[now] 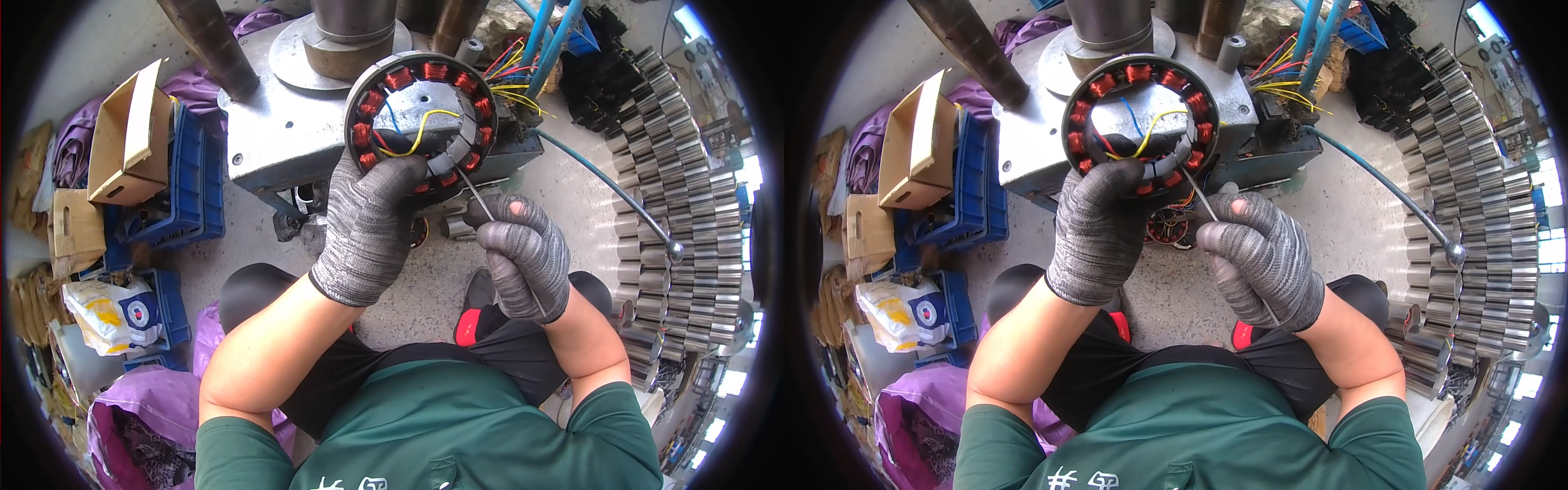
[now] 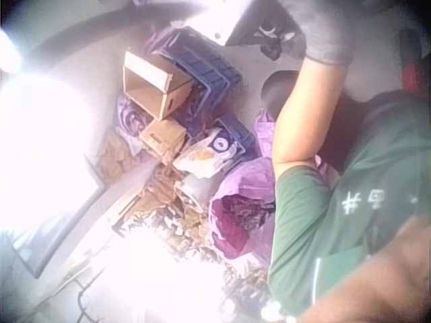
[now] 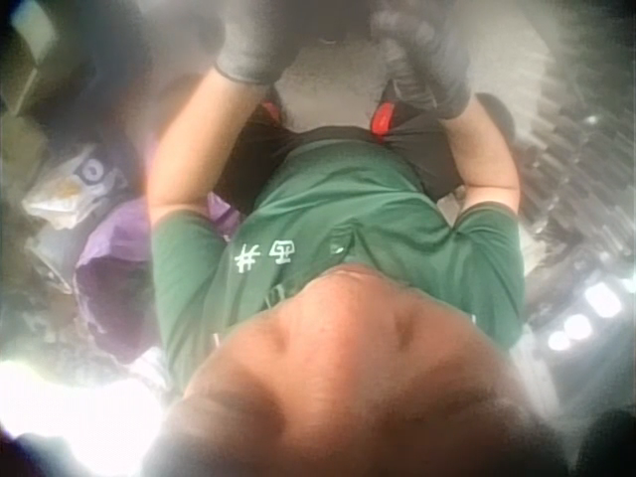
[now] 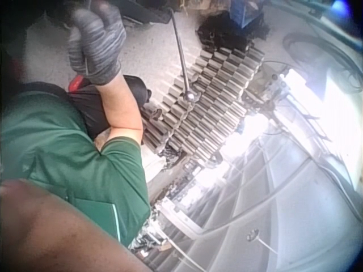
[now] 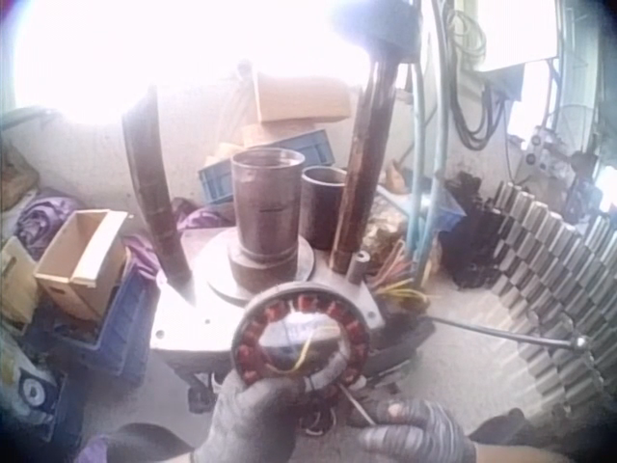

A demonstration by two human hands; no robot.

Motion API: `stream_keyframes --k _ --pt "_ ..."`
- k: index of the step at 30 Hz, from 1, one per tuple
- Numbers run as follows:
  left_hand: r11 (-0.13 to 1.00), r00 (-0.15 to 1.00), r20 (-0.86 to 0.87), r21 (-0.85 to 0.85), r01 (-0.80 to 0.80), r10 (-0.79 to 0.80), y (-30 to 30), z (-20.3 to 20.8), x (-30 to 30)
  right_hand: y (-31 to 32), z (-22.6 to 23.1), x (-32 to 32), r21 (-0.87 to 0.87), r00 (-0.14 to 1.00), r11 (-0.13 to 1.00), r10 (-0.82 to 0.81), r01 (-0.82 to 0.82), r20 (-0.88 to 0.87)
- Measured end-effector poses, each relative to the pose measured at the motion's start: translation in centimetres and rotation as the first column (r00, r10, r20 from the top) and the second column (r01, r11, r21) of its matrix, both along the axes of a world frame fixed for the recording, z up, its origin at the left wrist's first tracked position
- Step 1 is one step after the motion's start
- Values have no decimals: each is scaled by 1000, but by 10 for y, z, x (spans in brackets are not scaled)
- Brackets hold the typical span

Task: The person is assembling motor stators by manually inserting components and wiring into a metal frame and using a metal tool. They place the assembled units into metal cylinders and operate a manual press to finalize the assembly.

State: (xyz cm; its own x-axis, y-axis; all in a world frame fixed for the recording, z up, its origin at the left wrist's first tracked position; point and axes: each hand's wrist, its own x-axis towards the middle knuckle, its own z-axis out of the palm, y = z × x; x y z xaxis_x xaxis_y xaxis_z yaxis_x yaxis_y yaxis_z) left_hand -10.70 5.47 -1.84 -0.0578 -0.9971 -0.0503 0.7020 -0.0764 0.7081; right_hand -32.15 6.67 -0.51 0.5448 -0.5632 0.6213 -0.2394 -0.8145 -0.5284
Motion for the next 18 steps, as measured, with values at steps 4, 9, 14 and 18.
stream_keyframes --k 4,9,14,18 --pt "1000 1000 22 30 -5 5 -1 2 0 3 9 -5 -37 991 999 21 -26 -131" --pt "975 966 186 92 -201 182 -14 -6 5 22 31 -12 98 970 968 236 -230 -57" --pt "952 964 -211 292 -95 161 -25 -22 11 1 16 -3 6 997 998 70 -70 -26" --pt "964 978 -188 264 -38 90 -16 -17 10 -7 9 -3 -11 999 999 40 -40 -13"
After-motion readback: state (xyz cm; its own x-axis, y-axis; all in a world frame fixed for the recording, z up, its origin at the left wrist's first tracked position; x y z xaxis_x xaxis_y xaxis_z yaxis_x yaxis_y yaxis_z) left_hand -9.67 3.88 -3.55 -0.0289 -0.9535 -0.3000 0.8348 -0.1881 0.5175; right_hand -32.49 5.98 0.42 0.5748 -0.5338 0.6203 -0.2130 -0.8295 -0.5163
